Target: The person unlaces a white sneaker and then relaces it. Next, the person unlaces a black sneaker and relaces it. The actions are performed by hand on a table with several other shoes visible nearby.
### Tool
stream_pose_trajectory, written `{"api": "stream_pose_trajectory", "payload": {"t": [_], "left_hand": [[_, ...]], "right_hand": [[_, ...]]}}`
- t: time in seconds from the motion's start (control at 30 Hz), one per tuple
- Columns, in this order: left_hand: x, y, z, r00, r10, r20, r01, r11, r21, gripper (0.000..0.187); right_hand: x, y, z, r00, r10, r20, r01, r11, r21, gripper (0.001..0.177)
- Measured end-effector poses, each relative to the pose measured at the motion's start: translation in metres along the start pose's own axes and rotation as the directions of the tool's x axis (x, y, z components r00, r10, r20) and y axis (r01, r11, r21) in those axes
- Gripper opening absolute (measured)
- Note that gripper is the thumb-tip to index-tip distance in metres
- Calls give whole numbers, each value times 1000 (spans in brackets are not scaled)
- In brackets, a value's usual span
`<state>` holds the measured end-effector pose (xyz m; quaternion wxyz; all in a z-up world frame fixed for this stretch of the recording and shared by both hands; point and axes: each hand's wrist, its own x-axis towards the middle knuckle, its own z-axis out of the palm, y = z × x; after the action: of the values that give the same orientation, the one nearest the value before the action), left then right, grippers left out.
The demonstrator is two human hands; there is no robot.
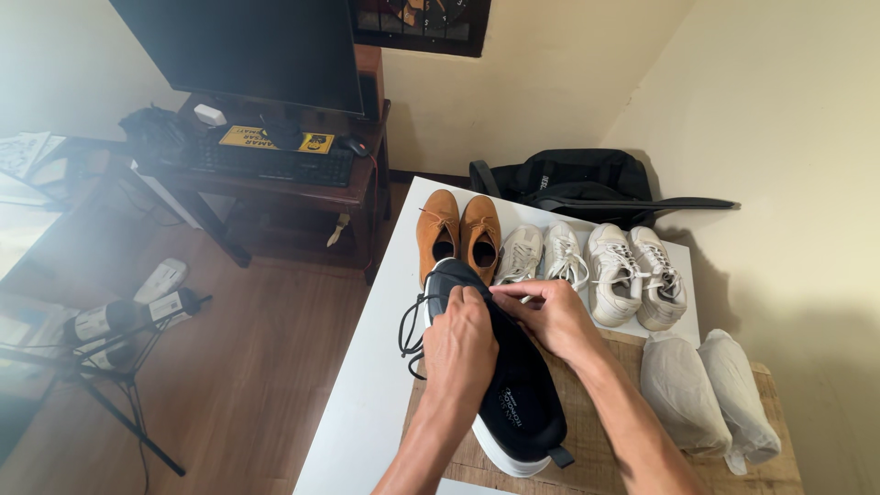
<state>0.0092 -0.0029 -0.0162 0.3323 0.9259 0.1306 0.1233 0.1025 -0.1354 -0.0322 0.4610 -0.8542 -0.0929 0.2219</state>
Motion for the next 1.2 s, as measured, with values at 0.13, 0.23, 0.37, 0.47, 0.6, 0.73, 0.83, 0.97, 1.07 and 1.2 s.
{"api": "stream_pose_trajectory", "payload": {"t": [0.13, 0.23, 0.37, 0.47, 0.6, 0.73, 0.83, 0.97, 1.07, 1.2], "left_hand": [[1, -4, -1, 998, 39, 56, -41, 998, 37, 22], [2, -6, -3, 996, 91, -5, -90, 995, 44, 24], [0, -5, 0, 1000, 13, 20, -12, 999, -38, 21], [-1, -9, -2, 1000, 4, 2, -4, 996, -86, 14], [0, -11, 1, 1000, -18, -25, 14, 989, -147, 5], [0, -9, 9, 999, -9, -51, 2, 991, -131, 8], [-3, -5, 14, 990, -93, -101, 75, 983, -166, 18], [-3, -4, 14, 985, -133, -110, 107, 971, -215, 18], [-3, -3, 7, 982, -137, -131, 101, 963, -251, 16], [-4, 2, -3, 984, -158, -83, 131, 954, -269, 13]], "right_hand": [[-7, -16, -6, 998, -53, 41, 59, 988, -144, 25], [-22, -36, -12, 984, 92, 154, -70, 987, -145, 26], [-32, -55, -12, 996, -8, 91, 50, 880, -472, 27], [-31, -66, -7, 996, -58, 64, 84, 826, -557, 20], [-31, -68, -13, 985, -123, 121, 168, 847, -504, 20], [-36, -63, -16, 971, -190, 148, 239, 830, -504, 22], [-39, -63, -12, 912, -364, 192, 405, 715, -569, 17], [-38, -71, -13, 985, -147, 88, 171, 823, -541, 18], [-40, -74, -7, 993, -117, -3, 100, 858, -504, 16], [-42, -71, 0, 990, -126, -57, 78, 851, -520, 15]]}}
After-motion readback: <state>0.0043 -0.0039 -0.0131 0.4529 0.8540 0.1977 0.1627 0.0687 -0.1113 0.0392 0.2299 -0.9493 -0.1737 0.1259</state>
